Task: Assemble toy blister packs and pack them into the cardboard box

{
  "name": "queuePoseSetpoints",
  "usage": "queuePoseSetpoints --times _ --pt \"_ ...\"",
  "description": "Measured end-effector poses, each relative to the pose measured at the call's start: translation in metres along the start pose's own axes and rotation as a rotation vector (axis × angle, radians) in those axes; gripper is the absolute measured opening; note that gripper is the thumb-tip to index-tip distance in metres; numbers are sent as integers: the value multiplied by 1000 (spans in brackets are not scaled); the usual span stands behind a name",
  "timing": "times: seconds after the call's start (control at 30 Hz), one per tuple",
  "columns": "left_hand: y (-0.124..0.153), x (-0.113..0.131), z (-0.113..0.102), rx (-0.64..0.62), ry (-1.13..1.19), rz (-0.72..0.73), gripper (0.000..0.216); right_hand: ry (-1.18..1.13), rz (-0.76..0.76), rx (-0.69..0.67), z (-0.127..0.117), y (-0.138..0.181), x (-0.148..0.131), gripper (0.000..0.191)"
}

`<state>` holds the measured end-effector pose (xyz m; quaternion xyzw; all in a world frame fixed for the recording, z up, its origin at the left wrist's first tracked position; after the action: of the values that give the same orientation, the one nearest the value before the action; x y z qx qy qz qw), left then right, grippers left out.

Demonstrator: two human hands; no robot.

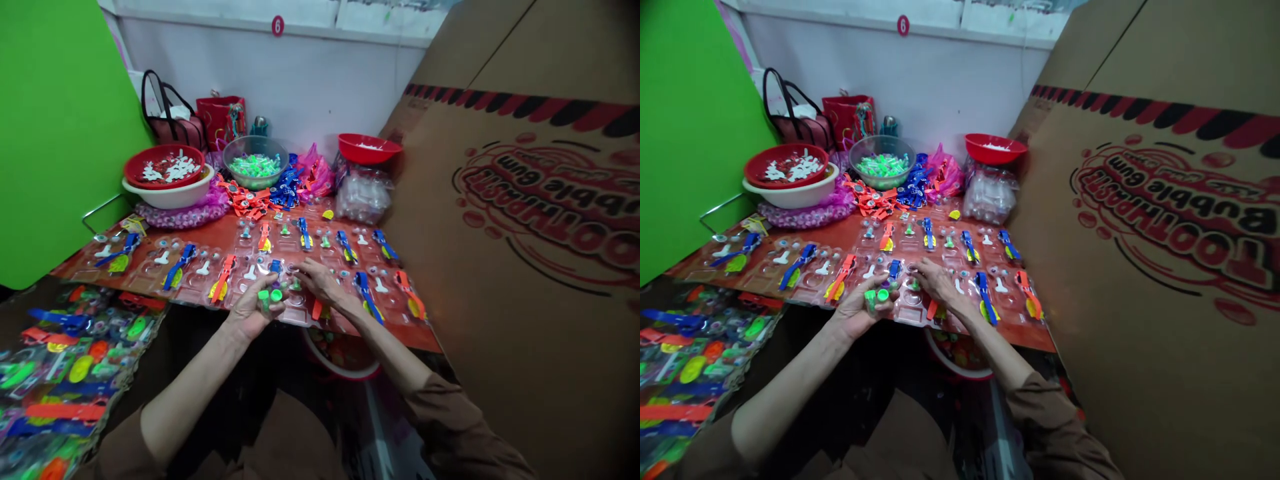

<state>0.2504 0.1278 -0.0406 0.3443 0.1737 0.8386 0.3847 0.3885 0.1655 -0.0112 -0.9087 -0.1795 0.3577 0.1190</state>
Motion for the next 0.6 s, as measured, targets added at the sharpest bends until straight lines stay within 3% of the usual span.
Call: queuePoseSetpoints --times 0.1,0.2,0.27,0.33,0.47,0.6 --pt "-1 -2 2 -7 -6 8 6 -206 -63 89 -22 10 -33 21" --pt "-3 -10 9 -47 -3 -10 4 -354 -111 31 -26 21 -64 27" --pt "-4 -18 17 -79 3 -35 6 -411 -83 10 -28 27 -69 24" --pt "-5 -26 25 -108 2 -61 8 -462 0 72 -42 30 -59 23" --pt "-8 -36 30 -85 -33 -97 6 -468 216 216 -86 36 -11 30" --pt "-14 -40 28 -43 -44 -94 6 -211 322 63 -104 42 34 25"
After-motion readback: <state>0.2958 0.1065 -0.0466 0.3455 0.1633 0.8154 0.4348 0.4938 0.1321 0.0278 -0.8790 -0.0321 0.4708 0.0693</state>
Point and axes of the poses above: each hand's wrist, its own y-axis away from the middle knuckle, its own z-axis out of the palm, x = y × z, the point moved 10 cm from there along -y, towards the middle knuckle, and after that the axes turned 6 degrees about -y, right-handed, at the moved point
